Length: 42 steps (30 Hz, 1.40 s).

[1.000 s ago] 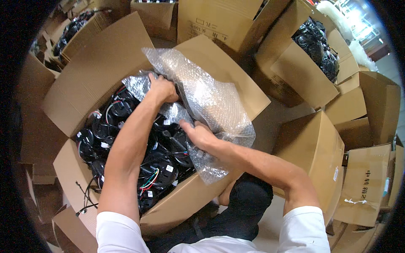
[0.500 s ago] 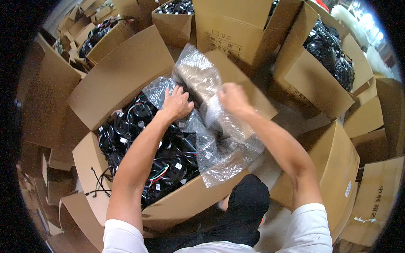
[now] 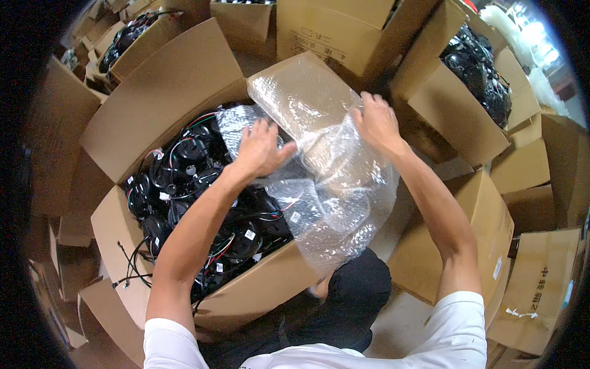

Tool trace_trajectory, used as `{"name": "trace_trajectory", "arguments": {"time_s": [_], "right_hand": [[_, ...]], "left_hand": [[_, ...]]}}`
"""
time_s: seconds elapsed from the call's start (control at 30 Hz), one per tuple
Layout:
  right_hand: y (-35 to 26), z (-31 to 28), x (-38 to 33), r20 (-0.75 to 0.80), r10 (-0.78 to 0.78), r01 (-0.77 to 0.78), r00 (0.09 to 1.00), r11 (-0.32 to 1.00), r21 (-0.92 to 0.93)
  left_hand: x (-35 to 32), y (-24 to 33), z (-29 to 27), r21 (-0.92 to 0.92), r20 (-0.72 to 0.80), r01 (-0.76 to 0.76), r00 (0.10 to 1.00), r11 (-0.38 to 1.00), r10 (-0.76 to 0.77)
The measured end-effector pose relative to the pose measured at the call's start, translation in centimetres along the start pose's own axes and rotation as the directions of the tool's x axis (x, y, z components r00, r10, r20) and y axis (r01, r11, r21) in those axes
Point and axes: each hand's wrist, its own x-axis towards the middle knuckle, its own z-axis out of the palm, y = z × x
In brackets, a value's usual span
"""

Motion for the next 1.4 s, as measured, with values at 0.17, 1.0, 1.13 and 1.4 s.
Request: {"name": "trace_trajectory", "arguments": {"time_s": [0.17, 1.0, 1.13, 1.4], "right_hand": [[-11.6, -6.6, -8.8, 0.031, -0.514, 0.491, 0.857, 0.833, 0.255], [-17.6, -2.5, -16.6, 0.218, -0.441, 0.381, 0.87, 0.884, 0.269], [-20.2, -3.1, -16.2, 0.244, -0.385, 0.35, 0.89, 0.92, 0.175], [-21.8, -1.8, -15.1, 0.249, -0.432, 0.415, 0.867, 0.902, 0.121]], "left_hand": [[-3.0, -3.3, 1.0, 0.076, -0.149, 0.038, 0.989, 0.996, -0.026], [-88.5, -24.5, -10.1, -0.422, -0.444, 0.902, -0.116, 0.094, -0.888], [-95.9, -22.8, 8.0, -0.19, 0.246, 0.944, -0.219, -0.268, -0.944], [-87.5, -16.8, 23.1, -0.527, 0.233, 0.808, -0.161, -0.264, -0.959]]}}
